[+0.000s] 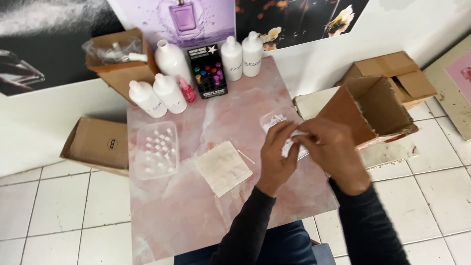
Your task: Assembling perfume sample kits by placing small vials and scent sticks into fabric pouches.
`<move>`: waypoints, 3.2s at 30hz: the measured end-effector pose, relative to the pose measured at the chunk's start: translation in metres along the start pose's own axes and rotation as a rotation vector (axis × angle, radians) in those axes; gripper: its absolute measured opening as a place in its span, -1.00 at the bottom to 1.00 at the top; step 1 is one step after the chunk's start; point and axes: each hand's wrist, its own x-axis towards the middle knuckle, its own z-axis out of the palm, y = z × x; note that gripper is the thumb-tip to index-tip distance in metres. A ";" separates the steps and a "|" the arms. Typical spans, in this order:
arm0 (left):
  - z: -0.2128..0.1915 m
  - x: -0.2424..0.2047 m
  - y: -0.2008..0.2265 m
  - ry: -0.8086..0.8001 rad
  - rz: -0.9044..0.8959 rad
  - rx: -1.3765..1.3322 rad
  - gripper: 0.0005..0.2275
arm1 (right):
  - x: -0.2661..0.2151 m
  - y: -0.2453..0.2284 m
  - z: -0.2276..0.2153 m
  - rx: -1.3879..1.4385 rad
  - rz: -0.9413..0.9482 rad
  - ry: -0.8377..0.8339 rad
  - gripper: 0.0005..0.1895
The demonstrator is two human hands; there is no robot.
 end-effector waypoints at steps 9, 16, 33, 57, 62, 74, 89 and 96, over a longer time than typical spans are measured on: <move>-0.128 -0.091 -0.086 0.177 -0.360 0.118 -0.80 | -0.066 0.003 0.180 0.358 0.175 -0.207 -0.85; -0.185 -0.112 -0.105 0.195 -0.483 0.234 -0.82 | -0.093 -0.006 0.266 0.529 0.260 -0.145 -0.84; -0.196 -0.126 -0.130 0.105 -0.498 0.339 -0.79 | -0.140 -0.011 0.283 0.484 0.289 -0.073 -0.85; -0.196 -0.133 -0.125 0.121 -0.458 0.341 -0.77 | -0.132 0.028 0.272 -0.179 0.678 -0.394 -0.65; -0.197 -0.134 -0.124 0.117 -0.468 0.333 -0.77 | -0.135 0.042 0.288 -0.089 0.588 -0.397 -0.78; -0.204 -0.147 -0.151 0.077 -0.368 0.419 -0.79 | -0.114 -0.012 0.282 1.062 0.719 -0.134 -0.79; -0.203 -0.134 -0.127 0.099 -0.432 0.396 -0.79 | -0.112 0.011 0.304 0.663 0.743 -0.114 -0.87; -0.208 -0.122 -0.120 0.264 -0.648 0.091 -0.87 | -0.120 0.010 0.300 0.772 0.636 -0.209 -0.84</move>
